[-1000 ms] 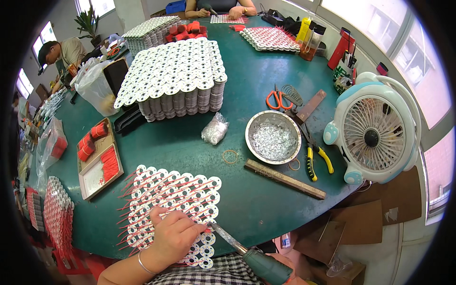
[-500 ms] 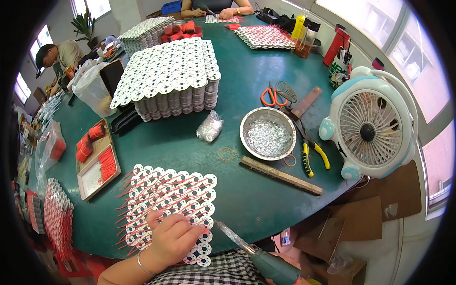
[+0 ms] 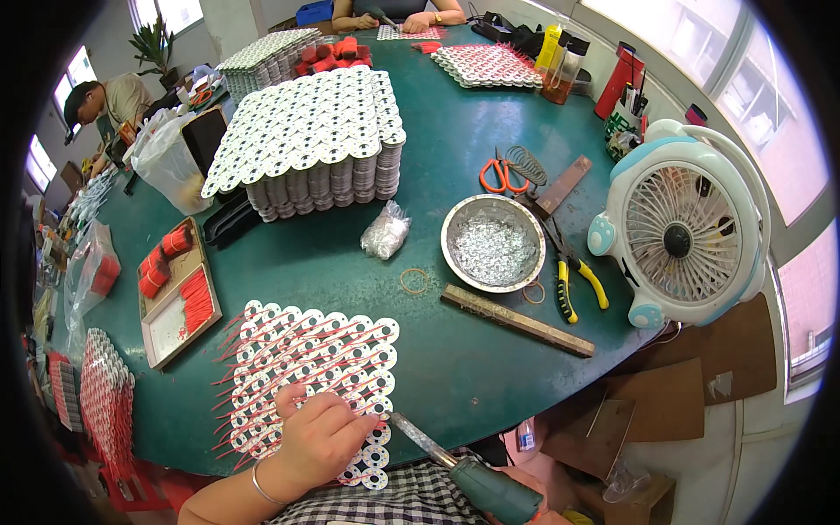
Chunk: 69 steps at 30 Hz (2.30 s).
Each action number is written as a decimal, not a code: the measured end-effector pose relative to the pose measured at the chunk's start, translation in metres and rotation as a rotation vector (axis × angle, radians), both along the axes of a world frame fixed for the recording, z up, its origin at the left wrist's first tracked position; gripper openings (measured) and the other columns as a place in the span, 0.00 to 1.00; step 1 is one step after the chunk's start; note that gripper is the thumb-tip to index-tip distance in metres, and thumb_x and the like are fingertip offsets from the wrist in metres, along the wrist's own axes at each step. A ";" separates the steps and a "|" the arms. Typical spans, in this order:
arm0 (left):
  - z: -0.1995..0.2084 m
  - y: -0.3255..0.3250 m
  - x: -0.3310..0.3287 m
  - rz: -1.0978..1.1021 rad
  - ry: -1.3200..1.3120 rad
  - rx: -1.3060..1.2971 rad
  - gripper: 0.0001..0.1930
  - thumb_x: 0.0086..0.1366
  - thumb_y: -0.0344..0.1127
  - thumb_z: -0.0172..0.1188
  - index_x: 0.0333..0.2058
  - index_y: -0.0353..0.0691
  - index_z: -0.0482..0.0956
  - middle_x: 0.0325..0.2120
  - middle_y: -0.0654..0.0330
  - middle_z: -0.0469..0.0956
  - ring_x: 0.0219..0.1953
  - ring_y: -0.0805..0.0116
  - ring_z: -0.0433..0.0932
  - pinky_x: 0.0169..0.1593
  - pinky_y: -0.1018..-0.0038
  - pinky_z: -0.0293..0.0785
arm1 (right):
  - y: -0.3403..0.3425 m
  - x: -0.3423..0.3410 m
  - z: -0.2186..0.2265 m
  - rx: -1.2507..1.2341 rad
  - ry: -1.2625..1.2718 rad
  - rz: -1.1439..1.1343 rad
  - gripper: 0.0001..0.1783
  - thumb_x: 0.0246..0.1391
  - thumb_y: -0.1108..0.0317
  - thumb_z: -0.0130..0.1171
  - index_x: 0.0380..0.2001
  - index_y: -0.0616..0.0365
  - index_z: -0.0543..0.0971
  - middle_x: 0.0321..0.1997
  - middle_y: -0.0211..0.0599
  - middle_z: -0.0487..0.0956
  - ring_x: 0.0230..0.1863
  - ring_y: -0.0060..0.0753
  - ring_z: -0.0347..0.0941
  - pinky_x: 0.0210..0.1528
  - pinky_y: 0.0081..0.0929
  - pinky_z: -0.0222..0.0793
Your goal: The person attaches wires to circular circuit boards by picking wires from a box, positioning them on the boards, and soldering them in place using a soldering iron.
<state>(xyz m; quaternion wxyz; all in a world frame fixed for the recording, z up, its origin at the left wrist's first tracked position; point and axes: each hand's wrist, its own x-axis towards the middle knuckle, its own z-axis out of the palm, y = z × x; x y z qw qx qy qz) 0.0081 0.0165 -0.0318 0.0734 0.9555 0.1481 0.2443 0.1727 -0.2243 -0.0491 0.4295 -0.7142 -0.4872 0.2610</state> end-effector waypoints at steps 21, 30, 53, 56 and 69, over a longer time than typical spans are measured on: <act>0.026 0.004 -0.036 0.031 0.106 -0.066 0.04 0.49 0.35 0.58 0.26 0.52 0.78 0.19 0.75 0.69 0.28 0.78 0.68 0.45 0.67 0.52 | 0.002 -0.003 0.012 0.037 -0.058 -0.048 0.17 0.45 0.67 0.59 0.39 0.61 0.74 0.34 0.39 0.77 0.34 0.33 0.74 0.36 0.25 0.69; 0.028 -0.010 -0.029 0.071 0.034 -0.156 0.07 0.45 0.33 0.60 0.27 0.51 0.79 0.18 0.74 0.70 0.26 0.77 0.69 0.42 0.67 0.54 | -0.017 -0.002 -0.003 -0.060 0.083 -0.027 0.15 0.47 0.67 0.58 0.40 0.60 0.74 0.36 0.39 0.76 0.35 0.32 0.74 0.36 0.26 0.68; 0.002 -0.010 -0.015 0.006 -0.009 -0.061 0.06 0.43 0.34 0.62 0.24 0.50 0.78 0.13 0.73 0.61 0.21 0.76 0.64 0.37 0.68 0.52 | -0.016 -0.003 -0.001 -0.059 -0.056 0.125 0.17 0.40 0.71 0.59 0.38 0.61 0.74 0.39 0.40 0.75 0.41 0.39 0.72 0.45 0.30 0.66; 0.001 -0.010 -0.016 0.004 0.022 -0.042 0.05 0.43 0.34 0.62 0.24 0.50 0.78 0.13 0.73 0.61 0.21 0.76 0.64 0.37 0.68 0.52 | -0.008 -0.005 0.001 -0.053 0.082 0.103 0.17 0.41 0.71 0.59 0.38 0.61 0.74 0.39 0.40 0.75 0.41 0.38 0.71 0.45 0.30 0.66; 0.001 -0.012 -0.017 0.010 0.037 -0.048 0.07 0.42 0.32 0.62 0.25 0.48 0.78 0.15 0.71 0.63 0.23 0.73 0.65 0.38 0.68 0.55 | -0.005 -0.006 0.022 -0.124 0.088 0.053 0.16 0.46 0.70 0.56 0.40 0.60 0.73 0.37 0.38 0.76 0.37 0.33 0.73 0.39 0.27 0.67</act>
